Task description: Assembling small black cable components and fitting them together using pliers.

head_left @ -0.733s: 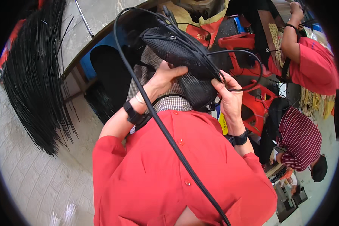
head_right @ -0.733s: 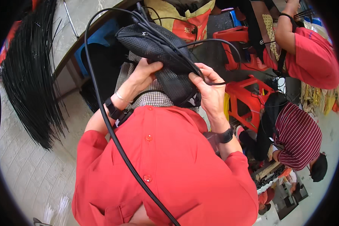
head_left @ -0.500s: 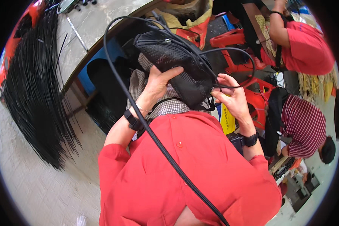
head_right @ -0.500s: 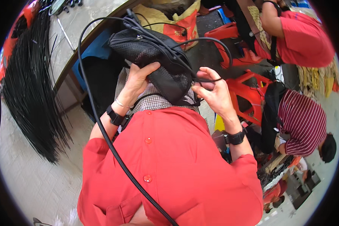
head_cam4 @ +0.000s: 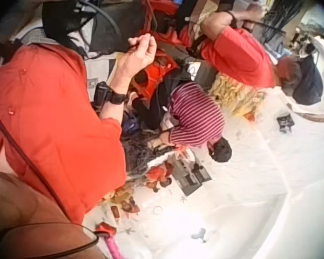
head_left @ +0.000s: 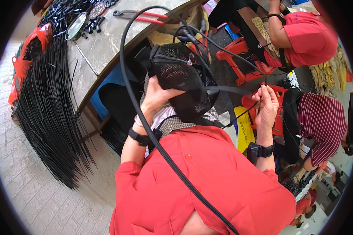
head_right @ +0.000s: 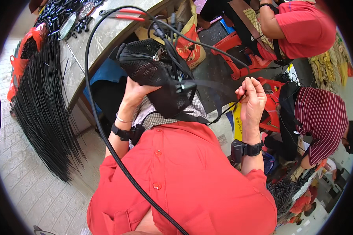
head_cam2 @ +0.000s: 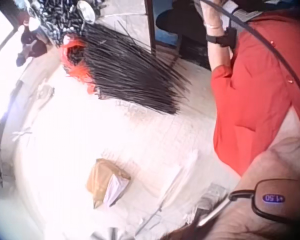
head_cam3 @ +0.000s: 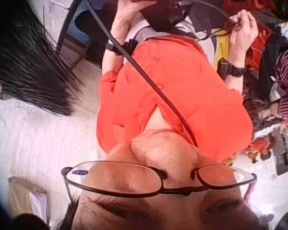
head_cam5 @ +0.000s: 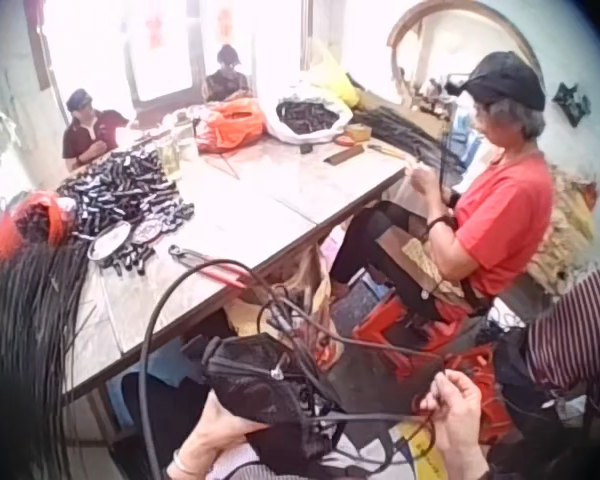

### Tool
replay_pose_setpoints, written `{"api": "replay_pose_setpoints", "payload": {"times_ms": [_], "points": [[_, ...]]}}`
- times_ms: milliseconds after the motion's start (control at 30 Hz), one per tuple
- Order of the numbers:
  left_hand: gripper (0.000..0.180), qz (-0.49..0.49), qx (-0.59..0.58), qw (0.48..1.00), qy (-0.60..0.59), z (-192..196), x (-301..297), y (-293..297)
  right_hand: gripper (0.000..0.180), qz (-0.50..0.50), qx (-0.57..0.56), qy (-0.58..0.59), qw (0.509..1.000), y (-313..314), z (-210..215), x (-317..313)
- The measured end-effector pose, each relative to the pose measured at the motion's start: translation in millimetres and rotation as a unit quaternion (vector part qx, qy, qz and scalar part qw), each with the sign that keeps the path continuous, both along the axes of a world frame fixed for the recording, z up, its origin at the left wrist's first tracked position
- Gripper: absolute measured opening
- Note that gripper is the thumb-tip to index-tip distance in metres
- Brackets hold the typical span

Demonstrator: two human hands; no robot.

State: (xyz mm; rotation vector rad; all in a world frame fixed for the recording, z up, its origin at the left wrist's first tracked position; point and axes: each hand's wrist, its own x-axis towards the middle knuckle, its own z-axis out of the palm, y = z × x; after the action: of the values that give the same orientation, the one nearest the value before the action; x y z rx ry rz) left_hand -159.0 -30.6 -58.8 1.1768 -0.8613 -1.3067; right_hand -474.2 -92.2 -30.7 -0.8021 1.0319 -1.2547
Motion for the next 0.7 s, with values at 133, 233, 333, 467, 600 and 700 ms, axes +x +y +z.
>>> {"api": "replay_pose_setpoints", "payload": {"times_ms": [133, 233, 333, 467, 600, 700], "points": [[0.052, -0.012, -0.019, 1.000, 0.004, -4.3, 27.0, 6.7, 0.011, -0.081, 0.011, 0.056, 0.995, -7.5, -38.5, -24.5], [0.060, -0.102, -0.050, 0.993, 0.015, -25.2, 50.7, 4.2, 0.013, -0.072, 0.048, 0.124, 0.988, -6.6, -48.6, -24.5], [0.062, -0.096, 0.000, 0.988, 0.119, -38.9, 54.8, 18.0, 0.015, -0.087, 0.002, 0.142, 0.986, -11.4, -49.8, -15.8], [0.047, 0.066, 0.104, 0.894, 0.430, -68.5, 51.3, 60.4, 0.019, -0.145, 0.043, 0.225, 0.962, -26.1, -90.8, -61.9], [0.040, -0.048, 0.109, 0.918, 0.378, -77.5, 56.0, 59.3, 0.032, 0.104, 0.081, 0.548, 0.826, -14.6, -151.4, -121.1], [0.044, -0.013, 0.138, 0.934, 0.330, -88.8, 47.5, 76.1, 0.043, 0.135, -0.037, 0.737, 0.661, 6.9, -114.9, -81.9]]}}
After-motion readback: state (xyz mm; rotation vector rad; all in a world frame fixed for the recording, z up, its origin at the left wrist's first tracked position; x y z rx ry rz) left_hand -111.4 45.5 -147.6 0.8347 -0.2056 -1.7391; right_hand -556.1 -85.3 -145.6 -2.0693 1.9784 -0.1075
